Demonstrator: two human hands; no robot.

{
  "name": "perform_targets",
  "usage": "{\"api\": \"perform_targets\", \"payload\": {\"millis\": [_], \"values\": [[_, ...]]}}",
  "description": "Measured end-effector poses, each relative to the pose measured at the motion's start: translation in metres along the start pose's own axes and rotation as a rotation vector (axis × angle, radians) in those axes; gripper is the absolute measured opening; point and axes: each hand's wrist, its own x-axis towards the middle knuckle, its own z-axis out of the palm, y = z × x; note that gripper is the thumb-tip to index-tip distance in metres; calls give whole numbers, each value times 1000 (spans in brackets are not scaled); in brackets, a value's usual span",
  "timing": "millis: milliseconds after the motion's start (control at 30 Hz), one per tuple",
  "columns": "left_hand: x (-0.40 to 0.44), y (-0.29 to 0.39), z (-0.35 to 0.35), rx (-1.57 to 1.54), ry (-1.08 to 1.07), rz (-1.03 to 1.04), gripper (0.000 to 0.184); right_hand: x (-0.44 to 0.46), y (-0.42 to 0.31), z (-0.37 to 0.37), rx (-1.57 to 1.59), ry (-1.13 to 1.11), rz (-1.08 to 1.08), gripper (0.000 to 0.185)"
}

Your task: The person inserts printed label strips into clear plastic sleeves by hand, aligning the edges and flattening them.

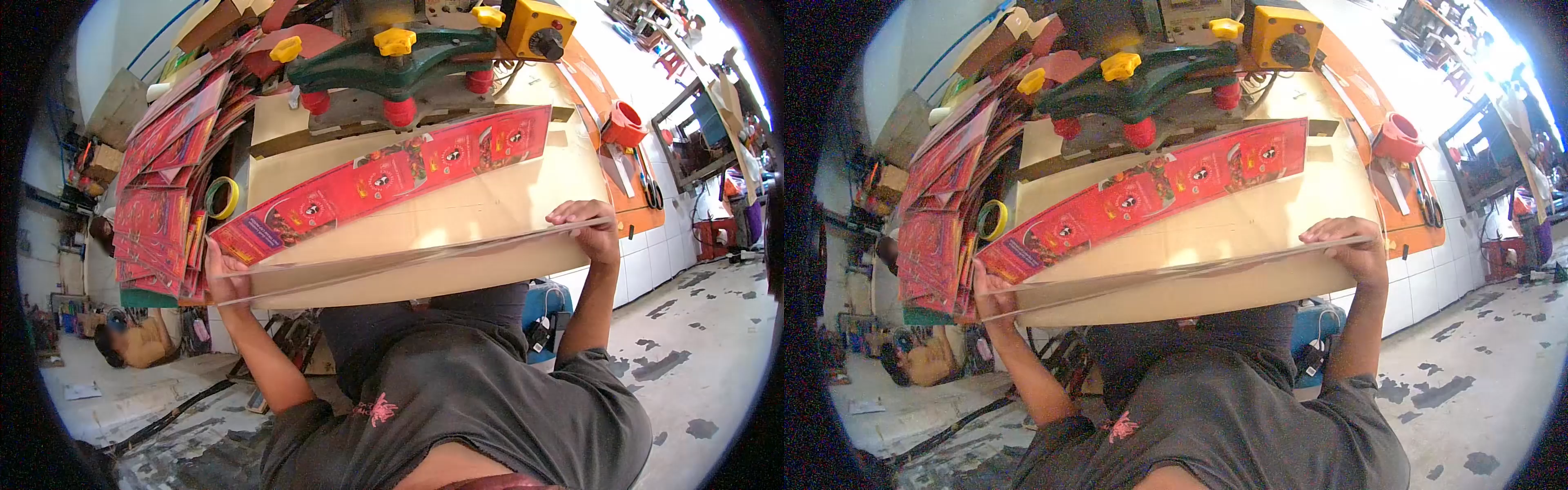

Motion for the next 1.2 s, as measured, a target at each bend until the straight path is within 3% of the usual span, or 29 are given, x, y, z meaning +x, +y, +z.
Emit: {"api": "perform_targets", "payload": {"millis": [67, 100, 167, 233, 267, 367, 433, 500, 567, 667, 767, 900, 1200], "values": [[-20, 10, 46, 71, 50, 47, 56, -5, 5, -1, -73, 136, 12, 15], [-31, 14, 70, -30, 31, 117, 57, -7, 8, -2, -145, 270, 25, 16], [-33, 14, 76, -131, 11, 186, 58, -3, 11, -8, -141, 311, 124, 25], [-21, 3, 45, -271, -269, 267, 63, 10, 4, 9, -201, 506, 123, 36], [-10, -2, 12, -386, -359, 188, 68, 17, 0, 14, -237, 539, 150, 40], [-7, -20, -13, -446, -256, 234, 70, 36, -3, 24, -245, 551, 75, 37], [-18, -18, 15, -353, -296, 303, 69, 44, 2, 15, -236, 509, 101, 38], [-20, -20, 22, -257, -335, 371, 68, 59, 2, 17, -553, 339, -79, 41], [-17, -28, 11, -132, -319, 470, 63, 64, 10, 14, -599, 319, -75, 42], [-17, -29, 6, -7, -216, 449, 53, 66, 15, 20, -421, 375, 57, 42], [-24, -27, 26, 111, -105, 464, 41, 66, 20, 21, -338, 429, 47, 43], [-20, -21, 38, 125, -32, 449, 42, 69, -6, 36, -318, 458, 191, 39], [-11, 2, 61, 136, -159, 453, 37, 42, 2, 9, -282, 437, -2, 29]]}}
